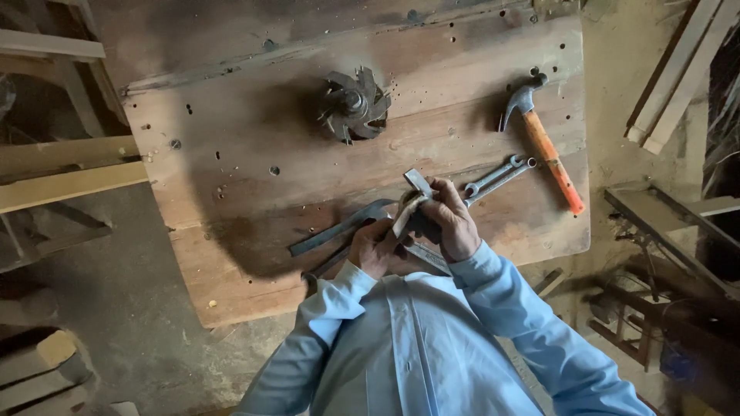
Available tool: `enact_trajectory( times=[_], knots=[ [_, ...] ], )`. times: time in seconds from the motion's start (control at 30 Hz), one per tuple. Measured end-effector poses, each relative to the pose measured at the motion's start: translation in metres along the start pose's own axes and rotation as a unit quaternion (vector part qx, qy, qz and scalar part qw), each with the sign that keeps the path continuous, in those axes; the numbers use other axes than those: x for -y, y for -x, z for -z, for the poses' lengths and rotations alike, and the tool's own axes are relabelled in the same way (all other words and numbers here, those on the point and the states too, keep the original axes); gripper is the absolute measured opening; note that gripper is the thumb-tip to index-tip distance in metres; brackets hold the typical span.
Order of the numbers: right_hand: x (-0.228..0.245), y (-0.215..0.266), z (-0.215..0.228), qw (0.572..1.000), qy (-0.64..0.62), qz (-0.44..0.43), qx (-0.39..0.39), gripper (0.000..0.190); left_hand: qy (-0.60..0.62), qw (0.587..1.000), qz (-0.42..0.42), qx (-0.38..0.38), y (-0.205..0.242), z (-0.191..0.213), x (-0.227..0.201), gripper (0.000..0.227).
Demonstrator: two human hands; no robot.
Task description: Disassembling and reassembling a shaper cutter head and spacers using various wrenches on a wooden workbench.
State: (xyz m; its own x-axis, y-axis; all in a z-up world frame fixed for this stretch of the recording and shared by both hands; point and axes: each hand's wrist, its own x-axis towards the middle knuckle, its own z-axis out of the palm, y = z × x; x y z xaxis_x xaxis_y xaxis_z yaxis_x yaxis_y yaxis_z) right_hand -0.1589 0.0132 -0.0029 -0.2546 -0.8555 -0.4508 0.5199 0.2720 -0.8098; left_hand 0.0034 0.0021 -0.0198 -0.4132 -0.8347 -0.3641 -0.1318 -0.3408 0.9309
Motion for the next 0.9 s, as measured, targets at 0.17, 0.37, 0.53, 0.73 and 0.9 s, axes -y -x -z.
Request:
enact_trajectory(
  times=[0.17,0.37,0.53,0.73,0.9],
  knots=[
    [0.025,0.004,-0.015,0.988,0.130,0.027,0.076,0.075,0.003,0.998,0.015,0.062,-0.007,0.026,-0.024,0.040],
    [0.021,0.001,-0.004,0.980,0.158,0.052,0.109,0.083,-0.125,0.985,-0.111,-0.050,-0.023,0.026,-0.007,0.031],
    [0.027,-0.011,0.007,0.982,0.138,0.028,0.128,0.084,-0.132,0.982,-0.105,0.083,-0.024,0.026,0.038,0.012],
    [0.013,-0.034,0.029,0.939,0.325,0.113,0.028,0.082,0.022,0.987,-0.156,-0.039,0.002,0.012,0.029,0.023],
    [0.017,-0.039,0.026,0.932,0.356,0.071,0.021,0.080,-0.080,0.991,-0.103,-0.024,0.016,0.027,0.022,0.022]
  ],
)
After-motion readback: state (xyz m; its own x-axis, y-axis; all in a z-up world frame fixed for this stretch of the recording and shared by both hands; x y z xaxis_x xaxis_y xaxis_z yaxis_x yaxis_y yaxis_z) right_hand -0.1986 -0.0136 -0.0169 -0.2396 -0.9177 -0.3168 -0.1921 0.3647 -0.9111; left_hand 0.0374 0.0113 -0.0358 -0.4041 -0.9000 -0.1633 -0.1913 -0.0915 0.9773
